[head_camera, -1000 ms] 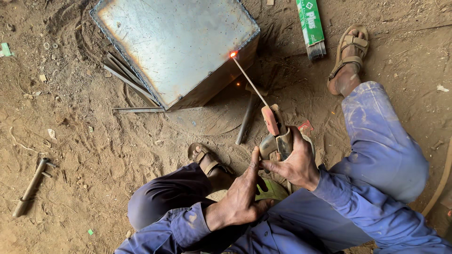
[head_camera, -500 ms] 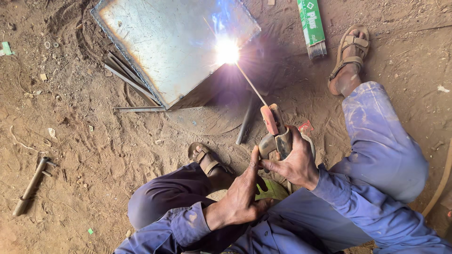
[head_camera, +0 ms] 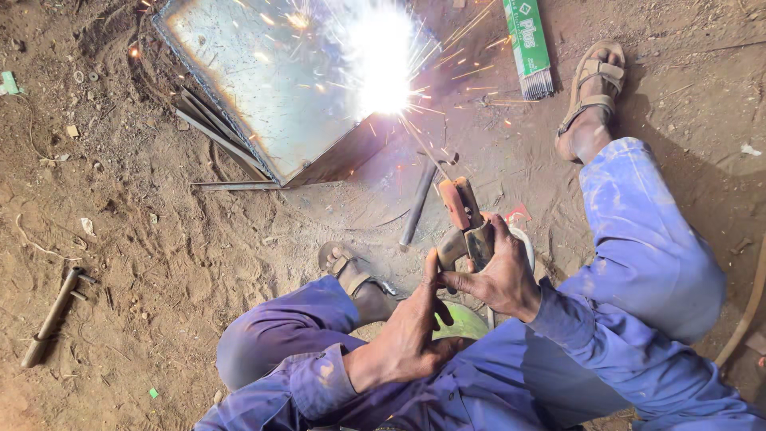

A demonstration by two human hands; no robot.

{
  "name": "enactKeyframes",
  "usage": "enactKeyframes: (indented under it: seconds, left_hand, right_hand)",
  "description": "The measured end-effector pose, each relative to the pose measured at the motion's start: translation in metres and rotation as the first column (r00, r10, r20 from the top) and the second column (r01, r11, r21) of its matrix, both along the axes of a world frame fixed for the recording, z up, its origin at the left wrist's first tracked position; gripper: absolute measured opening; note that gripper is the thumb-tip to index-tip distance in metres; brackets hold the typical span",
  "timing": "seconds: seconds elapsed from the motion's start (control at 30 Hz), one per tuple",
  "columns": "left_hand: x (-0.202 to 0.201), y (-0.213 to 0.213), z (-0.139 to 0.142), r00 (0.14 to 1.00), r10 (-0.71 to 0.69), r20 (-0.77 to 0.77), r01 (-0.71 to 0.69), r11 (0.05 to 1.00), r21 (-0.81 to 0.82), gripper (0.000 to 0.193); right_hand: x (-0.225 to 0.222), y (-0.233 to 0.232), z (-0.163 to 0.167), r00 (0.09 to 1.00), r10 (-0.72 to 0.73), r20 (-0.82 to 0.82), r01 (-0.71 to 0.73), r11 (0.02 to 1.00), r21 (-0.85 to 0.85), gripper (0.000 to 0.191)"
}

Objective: The person sits on the ground and welds the edges of a square metal box using an electrode holder, striking arcs that produce sparks along the box seams. They reposition the box, weld different corners and sides, and continue welding along the top edge.

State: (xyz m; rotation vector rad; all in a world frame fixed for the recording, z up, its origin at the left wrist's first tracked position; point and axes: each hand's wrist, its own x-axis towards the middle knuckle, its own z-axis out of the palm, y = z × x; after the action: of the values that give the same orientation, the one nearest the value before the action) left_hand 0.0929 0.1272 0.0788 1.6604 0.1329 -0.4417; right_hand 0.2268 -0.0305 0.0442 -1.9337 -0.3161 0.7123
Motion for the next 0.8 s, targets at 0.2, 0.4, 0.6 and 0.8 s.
enactKeyframes:
  seconds: [0.2, 0.4, 0.6, 0.8]
  left_hand:
    - [0.0021, 0.0060, 0.0027, 0.982, -0.052, 0.180, 0.032, 0.993, 0.112, 0.128]
    - [0.0038, 0.0056, 0.0050, 0.996, -0.042, 0.076, 0.038, 0.998, 0.054, 0.125]
    - [0.0023, 0.0049, 0.0023, 0.997, -0.034, 0.069, 0.028, 0.996, 0.082, 0.126]
    - [0.0015, 0.0041, 0.0020, 0.999, -0.036, 0.000, 0.036, 0.995, 0.090, 0.127]
  right_hand:
    - [0.0009, 0.0005, 0.0023, 0.977, 0.032, 0.212, -0.109, 0.926, 0.361, 0.068]
    - [0.0006, 0.0001, 0.0006, 0.988, 0.041, 0.149, -0.082, 0.958, 0.275, 0.072]
    - [0.0003, 0.0005, 0.0020, 0.992, 0.032, 0.122, -0.054, 0.982, 0.179, 0.075]
    - [0.0007, 0.0024, 0.0048, 0.998, 0.046, 0.053, -0.058, 0.966, 0.251, 0.076]
